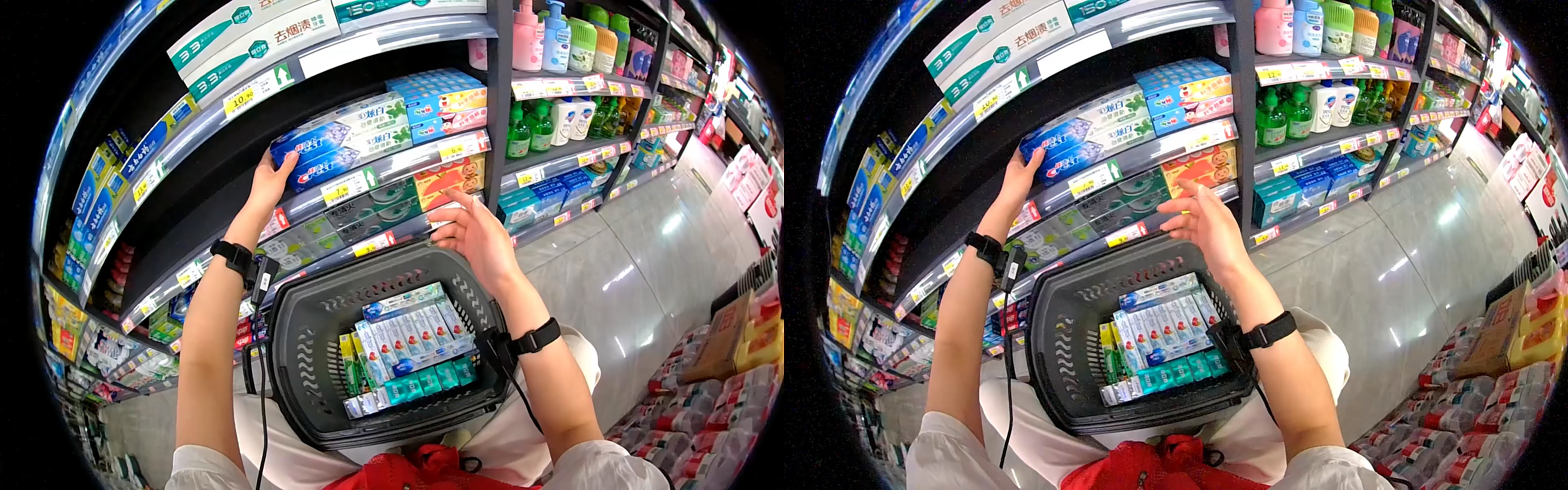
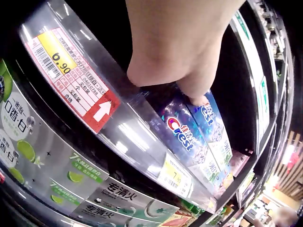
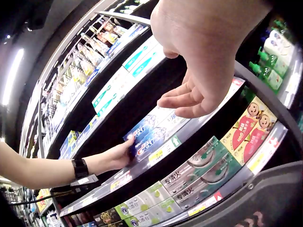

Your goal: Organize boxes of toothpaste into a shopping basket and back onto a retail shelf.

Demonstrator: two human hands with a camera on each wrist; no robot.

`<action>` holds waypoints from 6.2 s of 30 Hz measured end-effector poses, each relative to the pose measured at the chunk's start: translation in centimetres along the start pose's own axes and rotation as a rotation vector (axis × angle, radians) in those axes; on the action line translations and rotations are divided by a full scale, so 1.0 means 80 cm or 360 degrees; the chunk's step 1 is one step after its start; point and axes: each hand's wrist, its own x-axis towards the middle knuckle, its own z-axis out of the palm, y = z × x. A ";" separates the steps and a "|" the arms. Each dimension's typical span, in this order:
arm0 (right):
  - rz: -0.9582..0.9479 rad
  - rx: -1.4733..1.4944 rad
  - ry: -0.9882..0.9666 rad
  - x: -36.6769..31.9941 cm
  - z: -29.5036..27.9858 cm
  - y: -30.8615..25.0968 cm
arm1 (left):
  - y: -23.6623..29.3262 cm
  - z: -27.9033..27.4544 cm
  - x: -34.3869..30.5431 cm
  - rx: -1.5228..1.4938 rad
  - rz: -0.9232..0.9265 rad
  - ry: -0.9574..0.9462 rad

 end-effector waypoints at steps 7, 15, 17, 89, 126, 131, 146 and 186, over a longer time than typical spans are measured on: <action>0.0001 0.0015 -0.0011 -0.001 -0.007 -0.001 | -0.027 -0.028 0.030 -0.0501 -0.0108 0.0112; 0.0005 0.0038 0.0016 -0.001 -0.005 -0.009 | -0.019 -0.049 0.074 0.0517 0.0124 0.0152; 0.0013 0.0043 0.0025 0.001 -0.005 -0.007 | -0.017 -0.051 0.086 0.0525 0.0083 0.0077; -0.0072 -0.0068 0.0111 0.001 -0.004 -0.022 | -0.097 0.127 -0.253 0.0245 -0.0640 -0.1417; 0.0396 -0.0012 0.0650 0.022 0.025 0.114 | -0.057 0.023 -0.274 -0.1376 -0.1038 -0.0312; 0.0242 -0.0154 0.0625 0.020 0.039 0.104 | -0.058 0.023 -0.273 -0.1237 -0.1237 -0.0414; 0.0171 -0.0465 0.0103 0.012 0.052 0.105 | -0.048 -0.004 -0.261 -0.1560 -0.0961 -0.0053; 0.0134 -0.0438 0.0117 0.012 0.057 0.092 | -0.063 -0.014 -0.264 -0.1398 -0.1292 -0.0277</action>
